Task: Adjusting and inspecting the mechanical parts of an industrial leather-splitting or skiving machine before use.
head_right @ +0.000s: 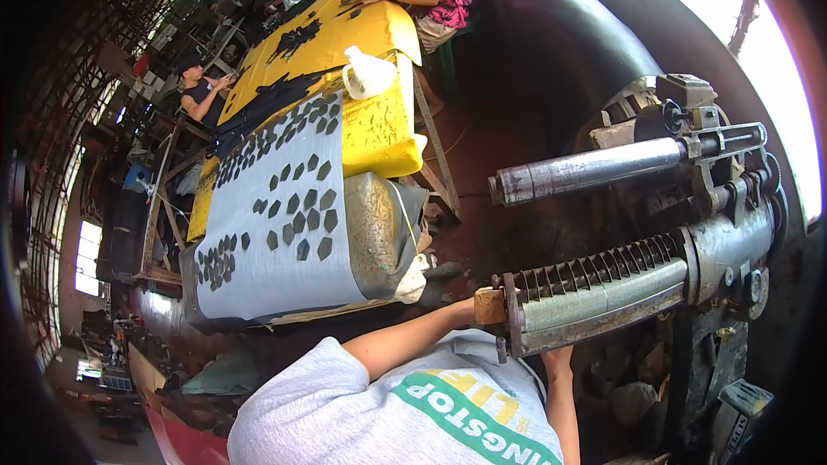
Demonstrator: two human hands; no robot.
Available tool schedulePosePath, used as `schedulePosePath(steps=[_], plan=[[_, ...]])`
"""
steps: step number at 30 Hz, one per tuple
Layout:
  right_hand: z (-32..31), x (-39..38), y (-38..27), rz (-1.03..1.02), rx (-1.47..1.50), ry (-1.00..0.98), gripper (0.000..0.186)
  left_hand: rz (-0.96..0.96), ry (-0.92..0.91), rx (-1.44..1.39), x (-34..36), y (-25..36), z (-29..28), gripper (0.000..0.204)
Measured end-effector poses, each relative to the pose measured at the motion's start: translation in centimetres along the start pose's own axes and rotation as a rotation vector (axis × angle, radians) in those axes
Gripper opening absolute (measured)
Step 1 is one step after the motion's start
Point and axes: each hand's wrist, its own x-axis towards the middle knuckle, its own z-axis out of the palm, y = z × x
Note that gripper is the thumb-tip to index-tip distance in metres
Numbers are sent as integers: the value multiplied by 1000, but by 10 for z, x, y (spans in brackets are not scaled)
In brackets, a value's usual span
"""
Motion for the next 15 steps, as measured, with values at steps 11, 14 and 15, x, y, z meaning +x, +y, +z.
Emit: schedulePosePath(steps=[11, 14, 15], plan=[[-1, -6, 4, 5, 96, -3, 38, 70, -110, -138, 12, -31, 8, 36], [2, -3, 0, 180, 428, 47, 41, -102, -88, 990, -15, 121, 41, 42], [3, 0, -1, 346, 675, 71, 43, 66, -1, 734, -20, 107, 41, 45]])
